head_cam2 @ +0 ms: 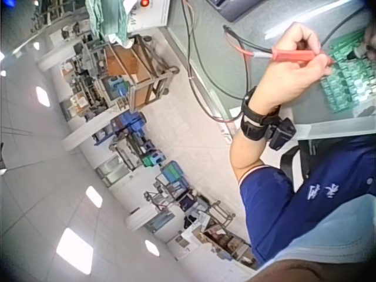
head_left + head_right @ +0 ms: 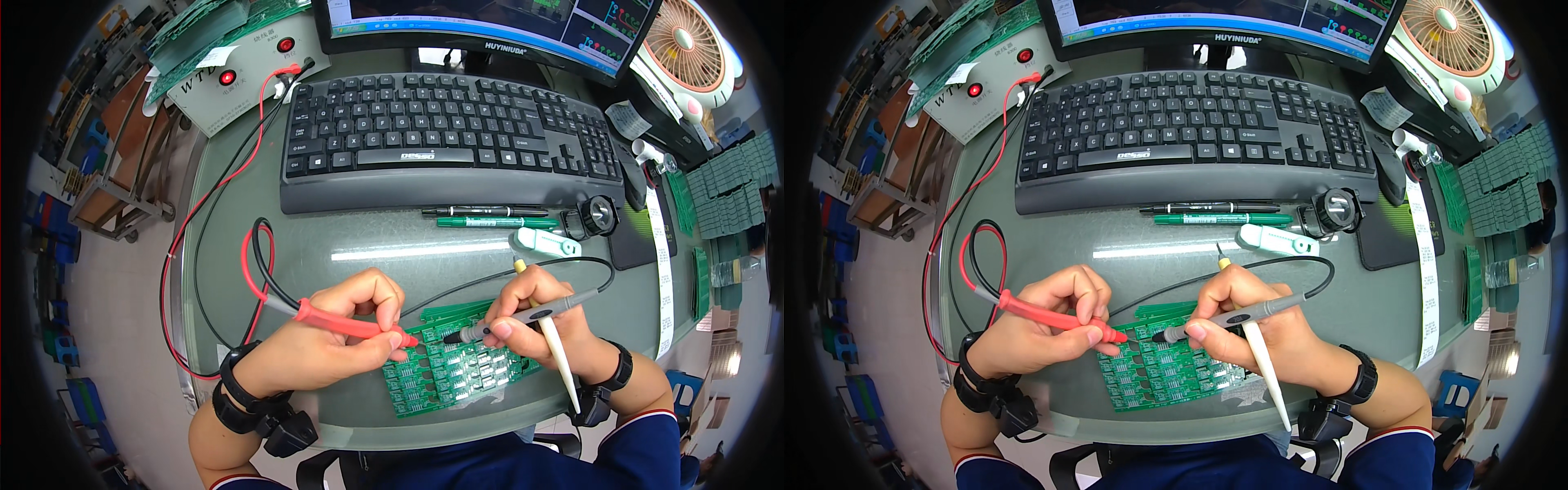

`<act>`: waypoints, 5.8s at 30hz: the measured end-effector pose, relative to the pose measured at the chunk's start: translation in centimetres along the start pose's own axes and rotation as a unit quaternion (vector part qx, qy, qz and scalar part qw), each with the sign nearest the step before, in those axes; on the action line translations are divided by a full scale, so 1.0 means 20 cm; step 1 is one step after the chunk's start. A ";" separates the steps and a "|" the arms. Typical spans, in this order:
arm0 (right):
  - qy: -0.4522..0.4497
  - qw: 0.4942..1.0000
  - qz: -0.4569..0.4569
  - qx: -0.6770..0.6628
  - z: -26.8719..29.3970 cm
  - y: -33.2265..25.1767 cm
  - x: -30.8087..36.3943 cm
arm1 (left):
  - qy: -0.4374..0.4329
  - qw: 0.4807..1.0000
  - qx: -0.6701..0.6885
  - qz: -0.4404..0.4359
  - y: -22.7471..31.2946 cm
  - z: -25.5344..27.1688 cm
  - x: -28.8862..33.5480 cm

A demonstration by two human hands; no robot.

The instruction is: Inspecting and testing a printed circuit board with a probe and a magnifying lens at a workstation.

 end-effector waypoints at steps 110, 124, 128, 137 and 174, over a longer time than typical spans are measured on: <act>0.266 0.811 0.011 0.520 0.74 -0.20 0.19 | -0.350 0.877 -0.314 -0.095 0.06 -0.28 -0.02; -0.026 0.920 0.103 0.378 0.20 -0.14 0.04 | -0.271 0.922 -0.211 -0.177 0.10 -0.26 -0.05; -0.044 0.920 0.102 0.376 0.16 -0.07 0.04 | -0.257 0.920 -0.241 -0.170 0.10 -0.25 -0.08; 0.041 0.980 0.095 0.172 0.26 -0.07 0.10 | -0.233 0.925 -0.279 -0.108 0.04 -0.24 -0.12; -0.135 0.990 -0.005 -0.050 0.22 0.04 0.09 | -0.210 0.928 -0.280 -0.128 0.00 -0.26 -0.14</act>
Point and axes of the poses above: each hand's wrist, its own x-axis away from the middle knuckle, its own z-axis out of the back of the hand, y = z × x, the point moved 3 cm from there along -x, towards the middle knuckle, and after that the axes turned 3 degrees about -y, right-handed, at the moved point
